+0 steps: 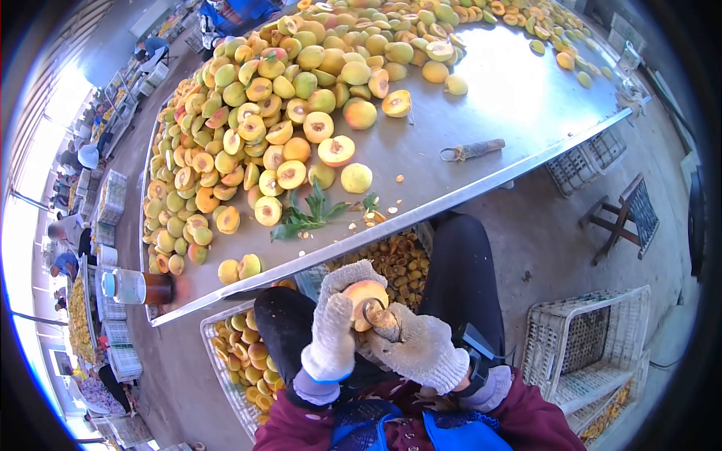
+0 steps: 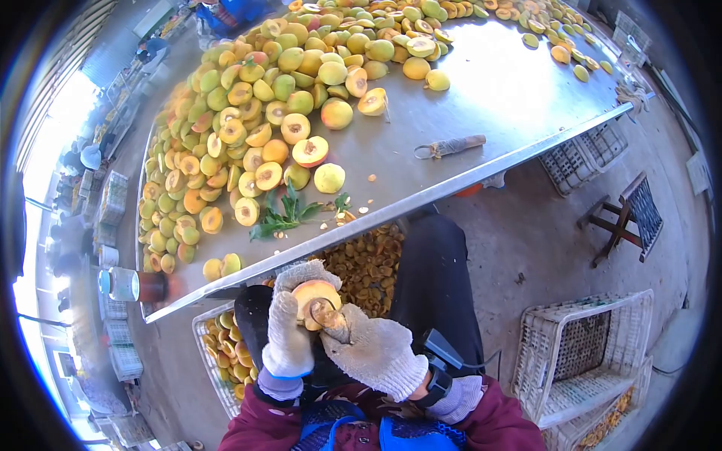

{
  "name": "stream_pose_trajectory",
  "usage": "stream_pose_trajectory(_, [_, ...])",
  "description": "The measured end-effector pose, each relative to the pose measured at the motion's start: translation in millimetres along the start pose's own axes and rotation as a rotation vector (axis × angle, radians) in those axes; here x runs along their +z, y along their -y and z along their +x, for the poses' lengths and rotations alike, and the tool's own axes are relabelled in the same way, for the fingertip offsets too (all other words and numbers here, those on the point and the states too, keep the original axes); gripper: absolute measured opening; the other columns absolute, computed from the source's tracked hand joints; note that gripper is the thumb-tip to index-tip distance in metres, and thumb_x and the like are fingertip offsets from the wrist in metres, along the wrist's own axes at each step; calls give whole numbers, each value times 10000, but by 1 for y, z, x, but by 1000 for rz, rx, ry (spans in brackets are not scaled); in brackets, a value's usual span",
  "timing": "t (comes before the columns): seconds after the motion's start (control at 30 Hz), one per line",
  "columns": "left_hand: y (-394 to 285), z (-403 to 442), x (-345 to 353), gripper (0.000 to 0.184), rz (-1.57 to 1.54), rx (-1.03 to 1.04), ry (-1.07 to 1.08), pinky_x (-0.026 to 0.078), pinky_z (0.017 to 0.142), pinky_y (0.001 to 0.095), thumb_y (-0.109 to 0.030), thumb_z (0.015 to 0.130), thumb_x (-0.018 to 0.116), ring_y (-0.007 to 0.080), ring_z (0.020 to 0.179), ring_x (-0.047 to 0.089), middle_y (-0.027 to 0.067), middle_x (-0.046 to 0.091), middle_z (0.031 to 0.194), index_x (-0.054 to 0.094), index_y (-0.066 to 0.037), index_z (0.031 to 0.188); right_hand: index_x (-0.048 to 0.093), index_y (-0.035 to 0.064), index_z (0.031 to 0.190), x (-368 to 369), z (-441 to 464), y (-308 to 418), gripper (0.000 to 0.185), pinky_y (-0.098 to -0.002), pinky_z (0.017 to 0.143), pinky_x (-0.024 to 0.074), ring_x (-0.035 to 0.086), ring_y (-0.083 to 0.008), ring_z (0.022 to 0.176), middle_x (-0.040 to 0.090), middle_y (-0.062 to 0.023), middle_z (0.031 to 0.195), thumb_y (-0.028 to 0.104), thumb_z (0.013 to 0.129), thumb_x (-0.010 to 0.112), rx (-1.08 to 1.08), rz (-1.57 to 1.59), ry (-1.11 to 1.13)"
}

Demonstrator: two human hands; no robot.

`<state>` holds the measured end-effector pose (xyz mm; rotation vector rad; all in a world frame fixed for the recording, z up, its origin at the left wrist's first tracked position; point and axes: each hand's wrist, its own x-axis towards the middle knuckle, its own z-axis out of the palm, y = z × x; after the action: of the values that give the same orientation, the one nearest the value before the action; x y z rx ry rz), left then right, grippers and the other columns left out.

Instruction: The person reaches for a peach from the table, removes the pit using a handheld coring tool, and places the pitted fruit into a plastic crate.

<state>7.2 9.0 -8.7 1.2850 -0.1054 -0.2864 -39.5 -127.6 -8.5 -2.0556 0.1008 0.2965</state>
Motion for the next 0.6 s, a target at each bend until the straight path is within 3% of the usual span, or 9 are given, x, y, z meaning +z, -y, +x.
stream_pose_trajectory(0.17, [-9, 8, -1, 592, 166, 50, 84, 426, 981, 353, -475, 977, 476, 220, 1091, 568, 149, 590, 1185, 450, 13, 1311, 581, 129, 1011, -4, 3, 0, 338, -450, 628, 521, 662, -365, 722, 670, -131, 753, 415, 841, 641, -4, 168, 72])
stream_pose_trajectory(0.23, [-10, 12, -2, 639, -128, -75, 157, 410, 1006, 354, -456, 977, 488, 221, 1126, 548, 154, 572, 1224, 379, 18, 1392, 589, 116, 1016, -10, 4, 2, 334, -431, 632, 521, 666, -356, 728, 669, -128, 753, 390, 839, 661, 19, 244, 10])
stream_pose_trajectory(0.27, [-16, 9, 3, 698, -220, -157, 95, 394, 1031, 361, -394, 954, 564, 228, 1156, 531, 161, 552, 1263, 295, 9, 1456, 599, 103, 1003, -14, 4, 2, 311, -401, 616, 516, 670, -339, 707, 662, -122, 734, 338, 826, 701, 105, 338, 22])
stream_pose_trajectory(0.37, [-13, 2, -8, 772, 19, -315, 73, 400, 1036, 378, -309, 914, 643, 238, 1152, 543, 158, 561, 1265, 229, -14, 1495, 604, 95, 978, -15, 7, -13, 283, -378, 594, 510, 674, -323, 688, 656, -118, 719, 287, 813, 729, 93, 486, -125])
stream_pose_trajectory(0.4, [-18, -1, -10, 703, -113, -405, 133, 418, 1020, 377, -190, 866, 685, 245, 1127, 564, 154, 582, 1235, 322, -17, 1443, 598, 96, 989, -17, 8, -10, 287, -377, 579, 508, 675, -315, 670, 656, -119, 713, 272, 809, 735, 26, 361, -223])
stream_pose_trajectory(0.5, [-9, -4, -9, 584, -268, -360, 45, 438, 1000, 377, -163, 831, 692, 249, 1094, 582, 147, 602, 1189, 425, -20, 1331, 594, 104, 1015, -9, 7, -17, 308, -374, 580, 515, 676, -312, 672, 661, -116, 720, 277, 805, 738, 86, 470, -173])
stream_pose_trajectory(0.53, [-10, -3, -8, 479, -313, -345, -13, 448, 988, 381, -151, 806, 692, 251, 1081, 587, 151, 600, 1178, 477, -32, 1217, 594, 104, 1015, -8, 7, -15, 308, -374, 580, 515, 676, -312, 672, 661, -116, 720, 277, 805, 738, 82, 469, -169])
stream_pose_trajectory(0.6, [-8, -3, -7, 481, -318, -316, -37, 447, 989, 385, -165, 809, 690, 250, 1081, 586, 152, 594, 1186, 475, -37, 1219, 591, 114, 1036, -6, 5, -10, 337, -370, 575, 523, 677, -305, 661, 663, -116, 727, 277, 788, 751, -59, 261, -298])
